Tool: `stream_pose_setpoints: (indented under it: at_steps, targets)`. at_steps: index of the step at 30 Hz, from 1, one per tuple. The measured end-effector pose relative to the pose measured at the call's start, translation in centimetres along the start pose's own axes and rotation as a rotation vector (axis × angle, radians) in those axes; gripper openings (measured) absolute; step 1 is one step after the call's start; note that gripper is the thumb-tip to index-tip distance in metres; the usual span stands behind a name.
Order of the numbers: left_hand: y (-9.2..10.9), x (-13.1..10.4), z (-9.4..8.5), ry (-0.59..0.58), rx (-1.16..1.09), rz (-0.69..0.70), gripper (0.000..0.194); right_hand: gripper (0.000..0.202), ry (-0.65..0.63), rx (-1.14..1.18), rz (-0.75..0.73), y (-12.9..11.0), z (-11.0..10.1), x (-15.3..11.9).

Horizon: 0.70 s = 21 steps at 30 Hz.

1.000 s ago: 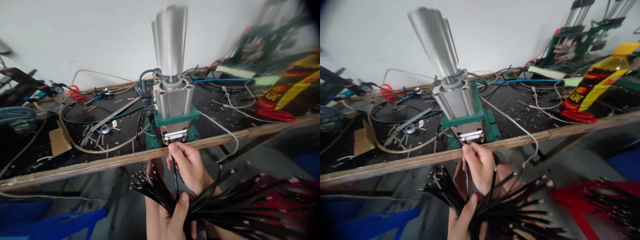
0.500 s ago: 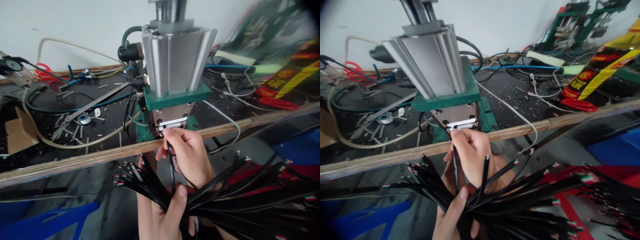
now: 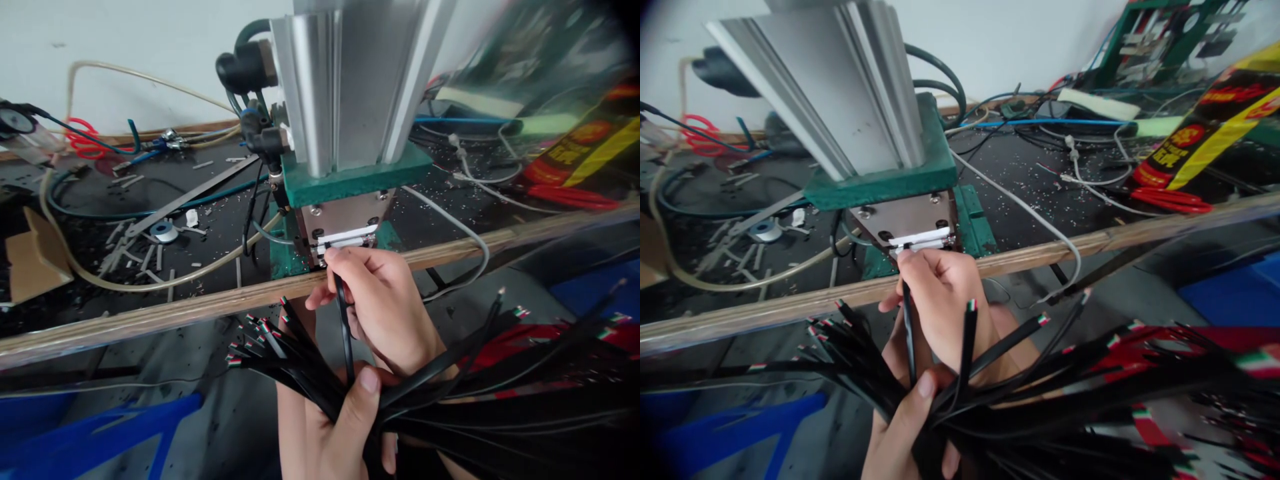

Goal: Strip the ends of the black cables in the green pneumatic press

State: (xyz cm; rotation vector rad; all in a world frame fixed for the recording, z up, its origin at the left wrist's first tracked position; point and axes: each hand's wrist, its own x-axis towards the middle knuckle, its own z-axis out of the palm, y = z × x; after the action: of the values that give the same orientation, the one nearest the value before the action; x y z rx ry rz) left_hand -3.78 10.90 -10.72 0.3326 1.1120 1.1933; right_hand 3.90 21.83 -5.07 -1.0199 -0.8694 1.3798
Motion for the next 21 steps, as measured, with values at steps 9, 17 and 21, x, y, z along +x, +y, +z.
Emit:
stream_pose_setpoints:
  at_steps: [9,17,21]
  targets:
    - [0.1,0.3,-0.2,-0.065,0.029,0.044,0.06,0.042,0.037,0.036,0.009,-0.3,0.4,0.1]
    - [-0.3,0.6,-0.3,-0.092,-0.022,0.106,0.091,0.043,-0.041,-0.077,-0.055,0.0,-0.3,-0.2]
    - [-1.5,1.1,-0.7,-0.071,-0.034,0.156,0.068,0.045,-0.048,-0.122,-0.165,0.7,-0.8,-1.0]
